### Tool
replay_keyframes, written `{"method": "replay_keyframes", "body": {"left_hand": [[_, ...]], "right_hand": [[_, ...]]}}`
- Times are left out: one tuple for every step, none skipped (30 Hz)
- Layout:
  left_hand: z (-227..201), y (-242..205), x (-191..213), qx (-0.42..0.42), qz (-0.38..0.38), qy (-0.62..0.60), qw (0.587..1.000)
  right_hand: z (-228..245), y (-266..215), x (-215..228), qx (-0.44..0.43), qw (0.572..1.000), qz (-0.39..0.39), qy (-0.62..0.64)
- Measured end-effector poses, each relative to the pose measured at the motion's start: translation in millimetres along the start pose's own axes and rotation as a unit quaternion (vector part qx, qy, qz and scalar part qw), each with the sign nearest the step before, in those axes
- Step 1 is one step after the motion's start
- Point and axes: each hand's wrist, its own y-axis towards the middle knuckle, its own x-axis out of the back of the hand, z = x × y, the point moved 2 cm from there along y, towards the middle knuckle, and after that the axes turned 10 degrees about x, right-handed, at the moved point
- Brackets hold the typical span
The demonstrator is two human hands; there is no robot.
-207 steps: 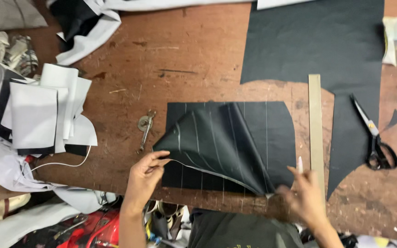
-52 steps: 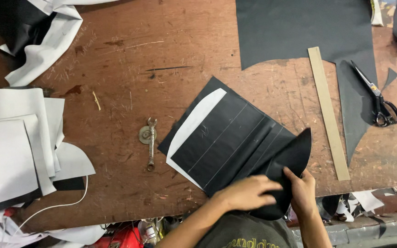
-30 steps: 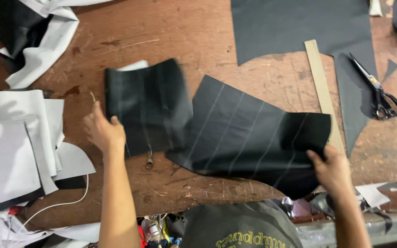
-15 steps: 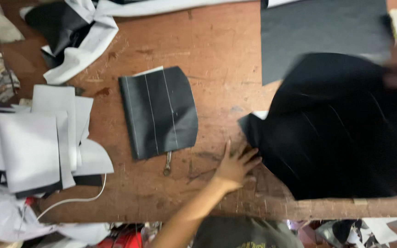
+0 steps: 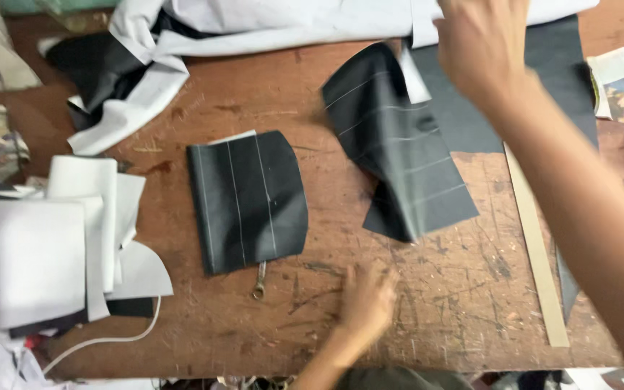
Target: The person marks lines on black upholstery material using a straight edge and a white marker, aligns several templates on the material to trace patterns, and then cuts the shapes out using shears.
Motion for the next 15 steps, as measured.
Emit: {"method": "replay_keyframes", "body": {"left_hand": [[13.8,5.7,2.0,0.049,-0.004,-0.034,0.998],[27.6,10.5,4.3,0.099,-0.008,-0.067,0.993],[39.2,21.7,8.7,0.119,-0.036,-0.068,0.990],[48.2,33.1,12.9,0.138,-0.063,-0.068,0.986],[52.9,38.3,14.4,0.148,-0.051,-0.054,0.986],[57.1,47.3,17.3,0.158,-0.038,-0.039,0.986],[58.3,60.5,20.9,0.168,-0.032,-0.026,0.985],[53.8,70.1,23.2,0.137,-0.028,-0.010,0.990],[48.7,79.9,25.5,0.104,-0.025,0.008,0.994],[42.4,88.0,26.6,0.071,-0.021,0.027,0.997],[35.5,90.7,24.8,0.058,-0.010,0.027,0.998],[28.6,92.2,21.5,0.044,0.000,0.027,0.999],[24.8,96.4,18.7,0.029,0.009,0.030,0.999],[22.7,102.5,15.8,0.028,-0.020,0.052,0.998],[22.1,100.9,9.5,0.028,-0.041,0.073,0.996]], "right_hand": [[7.0,-26.9,-9.7,-0.034,0.998,0.044,0.005],[15.5,-56.8,-20.7,-0.067,0.994,0.089,0.009],[25.5,-90.4,-32.3,-0.117,0.981,0.155,0.024],[36.9,-125.8,-43.0,-0.164,0.961,0.221,0.040],[50.5,-166.7,-45.3,-0.201,0.941,0.262,0.076],[68.8,-201.6,-50.0,-0.248,0.931,0.254,0.079],[87.9,-230.8,-59.1,-0.301,0.905,0.285,0.088],[106.6,-261.8,-60.5,-0.353,0.876,0.315,0.097],[117.4,-289.2,-61.5,-0.405,0.842,0.340,0.104],[128.1,-307.3,-67.6,-0.435,0.831,0.327,0.116],[140.0,-324.3,-70.6,-0.467,0.816,0.317,0.128],[144.0,-339.2,-73.2,-0.509,0.781,0.326,0.157],[147.9,-347.1,-79.6,-0.551,0.744,0.330,0.185],[147.6,-352.9,-84.5,-0.589,0.705,0.333,0.214],[151.7,-358.3,-81.0,-0.581,0.722,0.312,0.208]]}}
